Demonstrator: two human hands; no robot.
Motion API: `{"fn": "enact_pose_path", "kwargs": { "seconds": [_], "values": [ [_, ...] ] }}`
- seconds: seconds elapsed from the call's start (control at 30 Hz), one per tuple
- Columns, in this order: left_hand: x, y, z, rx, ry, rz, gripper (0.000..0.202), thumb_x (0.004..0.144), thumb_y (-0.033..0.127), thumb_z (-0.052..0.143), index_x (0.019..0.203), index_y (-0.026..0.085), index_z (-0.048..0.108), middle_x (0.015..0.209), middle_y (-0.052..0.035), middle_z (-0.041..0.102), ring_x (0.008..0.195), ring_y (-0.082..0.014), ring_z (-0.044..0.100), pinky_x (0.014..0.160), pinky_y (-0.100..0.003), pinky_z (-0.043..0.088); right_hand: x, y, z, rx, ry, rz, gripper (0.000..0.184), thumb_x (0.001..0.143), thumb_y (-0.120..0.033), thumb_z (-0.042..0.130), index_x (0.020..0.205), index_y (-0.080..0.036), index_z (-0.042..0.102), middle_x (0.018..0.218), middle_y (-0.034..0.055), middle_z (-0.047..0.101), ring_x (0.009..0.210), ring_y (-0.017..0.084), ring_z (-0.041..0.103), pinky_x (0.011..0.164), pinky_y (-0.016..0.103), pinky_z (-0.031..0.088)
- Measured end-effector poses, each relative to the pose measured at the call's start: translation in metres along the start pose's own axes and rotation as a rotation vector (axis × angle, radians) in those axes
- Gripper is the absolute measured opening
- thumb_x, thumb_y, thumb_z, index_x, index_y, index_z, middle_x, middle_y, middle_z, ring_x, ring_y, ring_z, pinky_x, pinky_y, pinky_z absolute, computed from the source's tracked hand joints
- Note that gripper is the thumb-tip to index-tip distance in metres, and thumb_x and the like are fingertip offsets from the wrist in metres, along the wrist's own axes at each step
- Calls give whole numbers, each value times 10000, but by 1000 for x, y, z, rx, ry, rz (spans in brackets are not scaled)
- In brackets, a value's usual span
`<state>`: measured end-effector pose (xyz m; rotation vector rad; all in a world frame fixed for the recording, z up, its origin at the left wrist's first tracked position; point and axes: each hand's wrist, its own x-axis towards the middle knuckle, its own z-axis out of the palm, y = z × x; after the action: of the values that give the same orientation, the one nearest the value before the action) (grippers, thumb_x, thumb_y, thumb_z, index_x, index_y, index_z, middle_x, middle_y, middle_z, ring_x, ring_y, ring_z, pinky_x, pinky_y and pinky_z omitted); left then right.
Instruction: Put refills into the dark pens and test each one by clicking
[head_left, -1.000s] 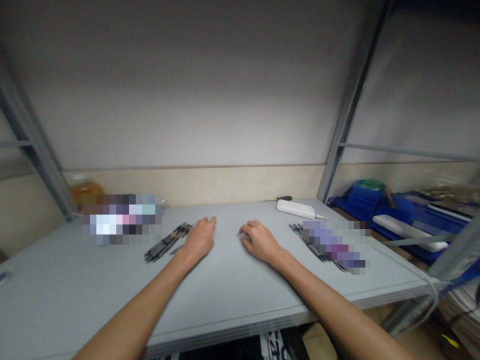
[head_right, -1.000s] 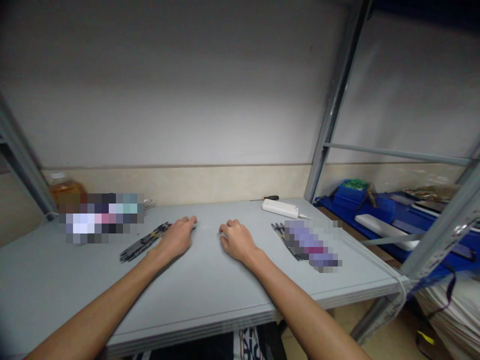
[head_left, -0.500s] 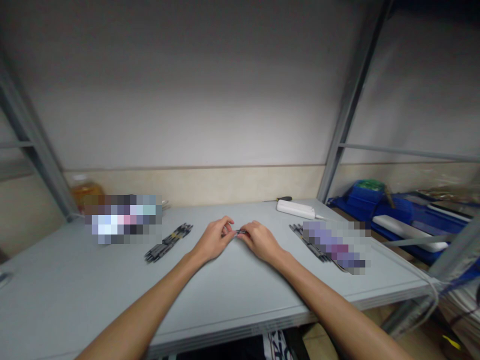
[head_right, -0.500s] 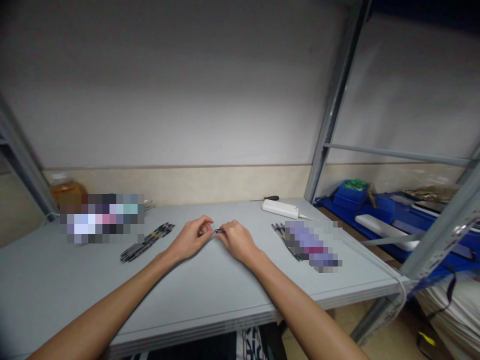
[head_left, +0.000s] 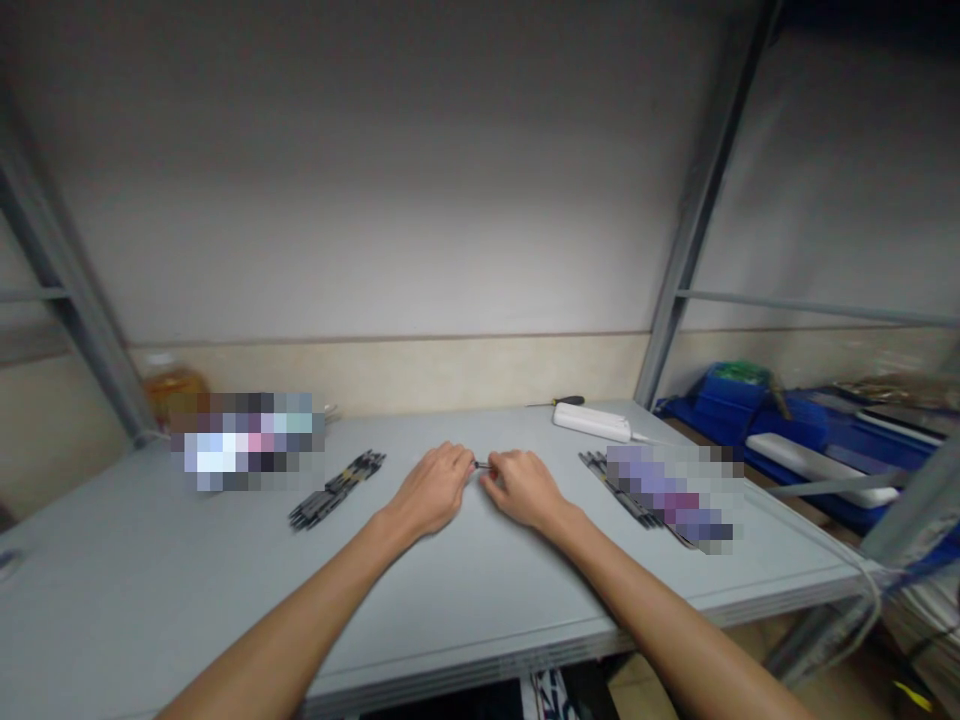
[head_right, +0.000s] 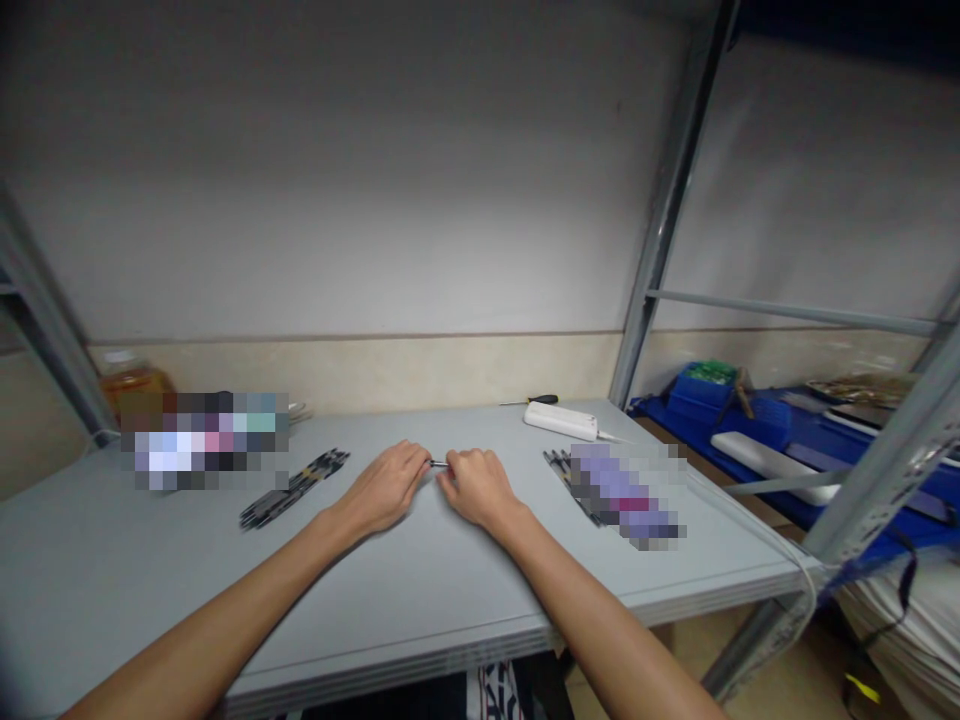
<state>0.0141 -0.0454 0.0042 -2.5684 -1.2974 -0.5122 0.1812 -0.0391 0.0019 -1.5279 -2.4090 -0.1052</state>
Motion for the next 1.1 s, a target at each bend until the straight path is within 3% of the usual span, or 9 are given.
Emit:
{"fn": "enact_pose_path", "kwargs": {
  "seconds": [0.17, 0.37, 0.63, 0.73, 0.83, 0.97, 1.1],
  "values": [
    [1, 12, 0, 53, -54, -37, 397, 924, 339, 195, 866, 156, 542, 794, -108, 619, 765, -230, 560, 685, -338, 377, 3, -5, 5, -129, -54, 109, 371, 879, -345, 353, 888, -154, 671, 869, 157, 664, 835, 241, 620, 675, 299, 407],
    [2, 10, 11, -64, -148, -189, 452, 917, 366, 189, 837, 164, 586, 736, -120, 649, 659, -228, 593, 601, -307, 356, 5, -4, -1, -206, -41, 4, 491, 923, -310, 226, 906, -129, 683, 847, 187, 677, 831, 252, 642, 693, 322, 426],
    [7, 9, 11, -387, -205, -184, 524, 913, 355, 173, 580, 157, 526, 548, -21, 548, 531, -129, 457, 537, -250, 276, 6, -2, -2, -263, -11, -108, 478, 935, -264, 211, 897, -120, 665, 815, 165, 689, 795, 210, 653, 681, 277, 434],
    [7, 8, 14, -485, -174, -224, 514, 907, 380, 186, 557, 163, 493, 505, 2, 491, 511, -123, 427, 517, -244, 260, 7, -1, -1, -266, 22, -112, 461, 935, -266, 224, 888, -124, 660, 804, 162, 688, 797, 213, 651, 683, 278, 431],
    [5, 5, 15, -477, -83, -240, 446, 900, 406, 237, 665, 170, 533, 594, -4, 550, 580, -138, 485, 562, -241, 304, 9, 0, 1, -244, 24, -32, 442, 931, -271, 243, 896, -140, 664, 796, 160, 688, 788, 220, 652, 672, 288, 432],
    [1, -3, 12, -395, 49, -121, 283, 888, 361, 332, 898, 180, 550, 835, -49, 609, 776, -167, 530, 697, -262, 369, 10, 4, 5, -231, 22, 81, 440, 920, -307, 271, 897, -145, 679, 814, 173, 680, 792, 244, 650, 646, 306, 435],
    [1, -7, 11, -267, 72, -36, 286, 890, 273, 307, 827, 166, 564, 790, -70, 575, 795, -187, 499, 723, -289, 373, 10, 7, 4, -224, 17, 76, 448, 914, -324, 277, 886, -144, 686, 805, 171, 677, 787, 256, 649, 634, 311, 432]
  ]
}}
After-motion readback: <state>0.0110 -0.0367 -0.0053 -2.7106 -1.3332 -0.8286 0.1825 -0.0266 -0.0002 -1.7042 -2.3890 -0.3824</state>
